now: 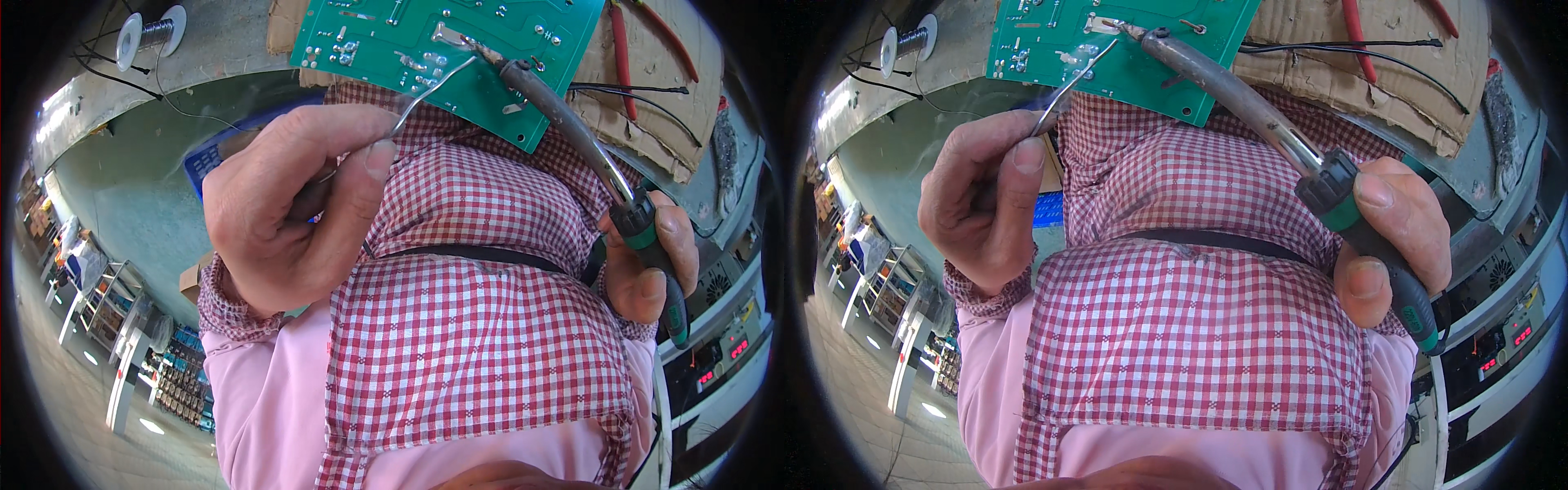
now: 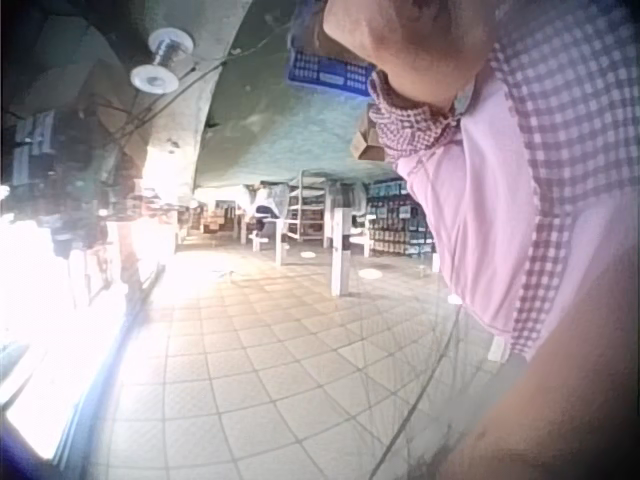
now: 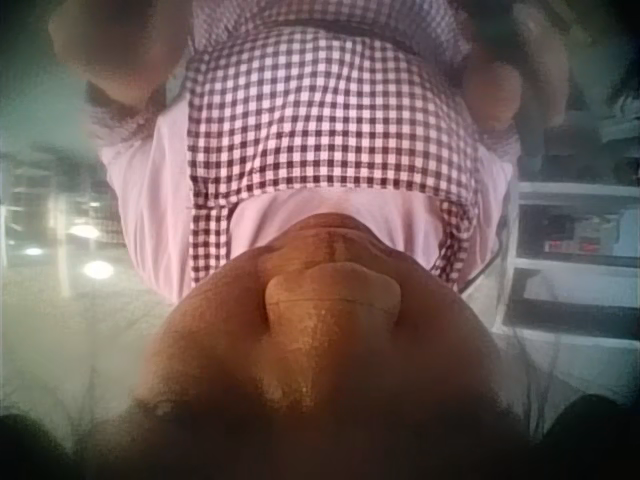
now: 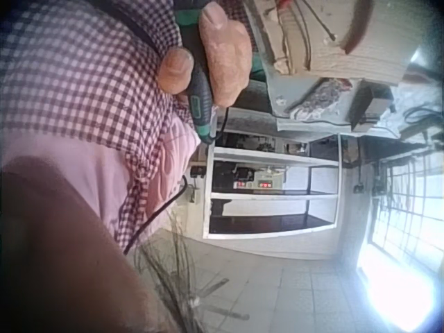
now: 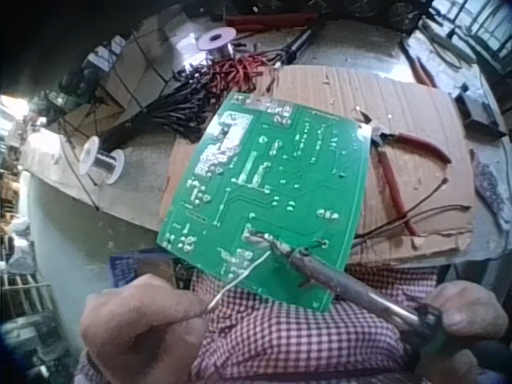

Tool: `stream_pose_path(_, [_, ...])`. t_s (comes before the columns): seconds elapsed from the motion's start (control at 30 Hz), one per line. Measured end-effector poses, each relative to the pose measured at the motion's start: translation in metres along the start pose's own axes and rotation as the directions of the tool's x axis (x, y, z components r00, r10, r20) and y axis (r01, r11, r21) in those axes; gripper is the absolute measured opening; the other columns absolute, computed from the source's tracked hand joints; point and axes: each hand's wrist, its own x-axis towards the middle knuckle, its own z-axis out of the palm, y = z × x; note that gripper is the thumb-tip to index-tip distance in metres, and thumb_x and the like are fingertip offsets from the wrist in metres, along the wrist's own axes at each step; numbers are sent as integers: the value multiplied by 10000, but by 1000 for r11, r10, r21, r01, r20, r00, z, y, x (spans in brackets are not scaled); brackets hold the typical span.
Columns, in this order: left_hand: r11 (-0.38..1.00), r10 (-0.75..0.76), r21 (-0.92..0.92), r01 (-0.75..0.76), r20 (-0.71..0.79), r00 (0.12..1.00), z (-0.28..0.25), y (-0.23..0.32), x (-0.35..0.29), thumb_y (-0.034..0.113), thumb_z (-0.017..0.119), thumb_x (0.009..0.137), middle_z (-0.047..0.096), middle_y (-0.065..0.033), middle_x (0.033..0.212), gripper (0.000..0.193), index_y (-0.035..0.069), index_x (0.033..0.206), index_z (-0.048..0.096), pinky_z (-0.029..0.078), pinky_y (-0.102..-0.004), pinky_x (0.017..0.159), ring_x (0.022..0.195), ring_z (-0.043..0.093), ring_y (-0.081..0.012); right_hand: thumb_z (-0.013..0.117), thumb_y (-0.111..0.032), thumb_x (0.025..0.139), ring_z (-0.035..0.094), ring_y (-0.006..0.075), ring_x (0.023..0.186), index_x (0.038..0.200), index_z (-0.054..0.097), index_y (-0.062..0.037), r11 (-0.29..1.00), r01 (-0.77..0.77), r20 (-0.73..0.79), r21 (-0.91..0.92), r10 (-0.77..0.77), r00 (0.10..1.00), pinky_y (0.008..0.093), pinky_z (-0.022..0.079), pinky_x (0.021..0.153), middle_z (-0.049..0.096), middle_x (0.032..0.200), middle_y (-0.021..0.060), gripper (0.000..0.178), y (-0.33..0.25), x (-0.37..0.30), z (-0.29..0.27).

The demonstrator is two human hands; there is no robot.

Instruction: Soldering electrical components onto a printed circuit board and preparing wire connections.

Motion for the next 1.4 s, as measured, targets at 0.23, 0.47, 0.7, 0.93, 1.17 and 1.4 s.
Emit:
stream_pose_path(0.23, [1000, -1, -6, 1, -12, 1000, 1, -1, 3, -26, 596, 854, 678, -98, 871, 134, -66, 977, 633, 474, -197, 679, 751, 614, -85, 565, -323, 923, 595, 289, 793, 1268, 490, 12, 1000, 27, 44, 14, -28, 999, 277, 508, 574, 558, 935, 233, 487, 4, 1, -5])
stream_pose_path(0.47, [1000, -1, 30, 2, -15, 1000, 0, 1, 2, -32, 594, 849, 683, -104, 877, 136, -65, 973, 639, 473, -192, 675, 746, 619, -91, 564, -305, 921, 582, 309, 795, 1271, 474, 35, 998, 63, 13, 30, -64, 998, 341, 537, 636, 542, 963, 258, 496, 5, -2, -7])
stream_pose_path(0.7, [997, 74, 3, -74, -18, 997, 4, -1, 5, -47, 599, 836, 681, -100, 859, 135, -61, 962, 645, 464, -186, 645, 712, 604, -79, 513, -331, 929, 551, 276, 761, 1293, 455, 42, 995, 92, -45, 27, -91, 995, 372, 494, 595, 558, 888, 231, 525, -1, -2, -12])
stream_pose_path(0.93, [993, 121, -1, -121, 12, 993, 19, 10, 18, -49, 620, 827, 676, -91, 837, 140, -56, 964, 651, 445, -166, 595, 662, 586, -60, 558, -307, 894, 618, 335, 899, 1279, 455, 41, 948, -118, -206, 296, 184, 961, 353, 570, 690, 521, 1057, 270, 529, -5, -13, -16])
stream_pose_path(1.17, [988, 143, 50, -145, 42, 989, 23, 14, 28, -36, 630, 831, 675, -73, 822, 138, -46, 966, 656, 422, -154, 577, 656, 572, -42, 560, -347, 884, 637, 320, 790, 1254, 474, 54, 948, -91, -141, 304, 140, 980, 338, 570, 655, 542, 1041, 274, 552, 4, -7, -19])
stream_pose_path(1.4, [991, 116, 72, -117, 26, 993, 26, 13, 29, -21, 640, 833, 664, -53, 790, 128, -43, 958, 655, 405, -151, 556, 629, 551, -33, 577, -319, 880, 639, 315, 797, 1243, 478, 65, 938, -107, -154, 331, 166, 974, 323, 573, 670, 548, 1021, 277, 537, 4, -7, -18])
